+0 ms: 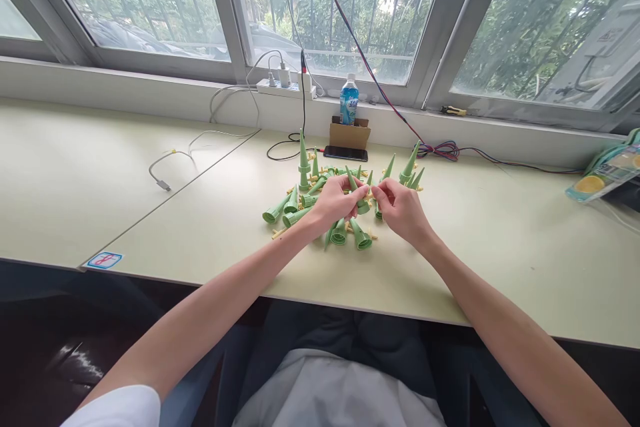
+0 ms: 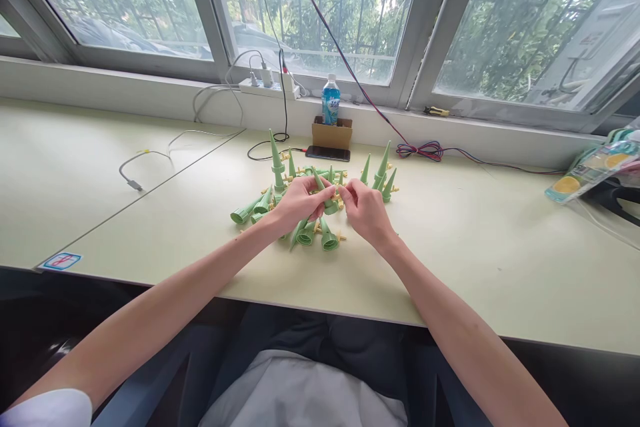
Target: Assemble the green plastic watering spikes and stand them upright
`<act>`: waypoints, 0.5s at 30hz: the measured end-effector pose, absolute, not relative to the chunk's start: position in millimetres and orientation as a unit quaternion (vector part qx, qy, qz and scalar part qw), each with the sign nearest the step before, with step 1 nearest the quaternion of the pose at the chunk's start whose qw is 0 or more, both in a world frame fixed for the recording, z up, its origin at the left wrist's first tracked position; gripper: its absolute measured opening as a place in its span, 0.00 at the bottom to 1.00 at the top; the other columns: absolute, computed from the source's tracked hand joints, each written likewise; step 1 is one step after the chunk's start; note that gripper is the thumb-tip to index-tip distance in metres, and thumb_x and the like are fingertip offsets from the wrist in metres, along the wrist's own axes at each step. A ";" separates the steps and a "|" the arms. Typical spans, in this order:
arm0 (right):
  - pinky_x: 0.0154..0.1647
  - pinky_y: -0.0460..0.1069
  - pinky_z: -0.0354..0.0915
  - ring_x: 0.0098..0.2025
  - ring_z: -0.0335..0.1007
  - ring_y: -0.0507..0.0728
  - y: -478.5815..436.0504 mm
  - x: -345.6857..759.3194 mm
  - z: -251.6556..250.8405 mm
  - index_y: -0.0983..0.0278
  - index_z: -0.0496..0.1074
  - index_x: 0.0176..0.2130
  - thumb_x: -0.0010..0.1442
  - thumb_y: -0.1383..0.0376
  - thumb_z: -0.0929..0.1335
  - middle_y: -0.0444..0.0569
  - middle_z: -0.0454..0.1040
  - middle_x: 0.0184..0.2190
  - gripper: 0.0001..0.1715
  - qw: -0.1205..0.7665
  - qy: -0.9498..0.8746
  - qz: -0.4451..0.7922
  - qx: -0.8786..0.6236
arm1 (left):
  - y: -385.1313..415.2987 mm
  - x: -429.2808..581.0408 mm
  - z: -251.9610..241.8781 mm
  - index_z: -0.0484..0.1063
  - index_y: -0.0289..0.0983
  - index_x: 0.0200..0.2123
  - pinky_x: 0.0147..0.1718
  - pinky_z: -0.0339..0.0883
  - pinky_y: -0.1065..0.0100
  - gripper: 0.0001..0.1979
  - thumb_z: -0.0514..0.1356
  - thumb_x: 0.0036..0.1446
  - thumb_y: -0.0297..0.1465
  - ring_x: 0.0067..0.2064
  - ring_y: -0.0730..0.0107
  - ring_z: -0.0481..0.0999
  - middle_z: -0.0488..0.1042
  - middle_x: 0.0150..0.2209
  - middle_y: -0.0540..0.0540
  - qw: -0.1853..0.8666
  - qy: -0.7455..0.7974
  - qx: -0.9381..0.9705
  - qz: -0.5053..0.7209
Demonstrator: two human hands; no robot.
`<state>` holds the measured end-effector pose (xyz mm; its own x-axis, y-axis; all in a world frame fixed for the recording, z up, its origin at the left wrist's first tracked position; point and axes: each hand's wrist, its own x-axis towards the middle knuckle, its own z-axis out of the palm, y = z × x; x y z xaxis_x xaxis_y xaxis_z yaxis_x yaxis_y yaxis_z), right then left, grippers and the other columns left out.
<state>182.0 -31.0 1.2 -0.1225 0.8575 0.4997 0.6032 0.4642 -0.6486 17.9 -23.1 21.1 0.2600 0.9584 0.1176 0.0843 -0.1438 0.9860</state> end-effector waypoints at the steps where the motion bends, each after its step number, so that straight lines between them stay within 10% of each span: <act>1: 0.24 0.47 0.54 0.20 0.55 0.51 -30.9 182.1 1.1 0.61 0.63 0.28 0.66 0.50 0.62 0.41 0.63 0.18 0.21 0.438 -0.736 0.139 -0.498 | -23.5 18.1 21.6 0.69 0.34 0.30 0.12 0.56 0.76 0.07 0.62 0.60 0.31 0.15 0.80 0.63 0.64 0.18 0.54 0.503 0.423 0.615 0.437; 15: 0.23 0.48 0.52 0.20 0.52 0.51 -32.6 182.0 2.8 0.61 0.62 0.26 0.66 0.49 0.62 0.40 0.59 0.17 0.23 0.440 -0.734 0.131 -0.501 | -22.0 18.3 21.2 0.68 0.34 0.27 0.11 0.47 0.75 0.10 0.63 0.58 0.31 0.13 0.81 0.58 0.59 0.13 0.56 0.554 0.408 0.579 0.438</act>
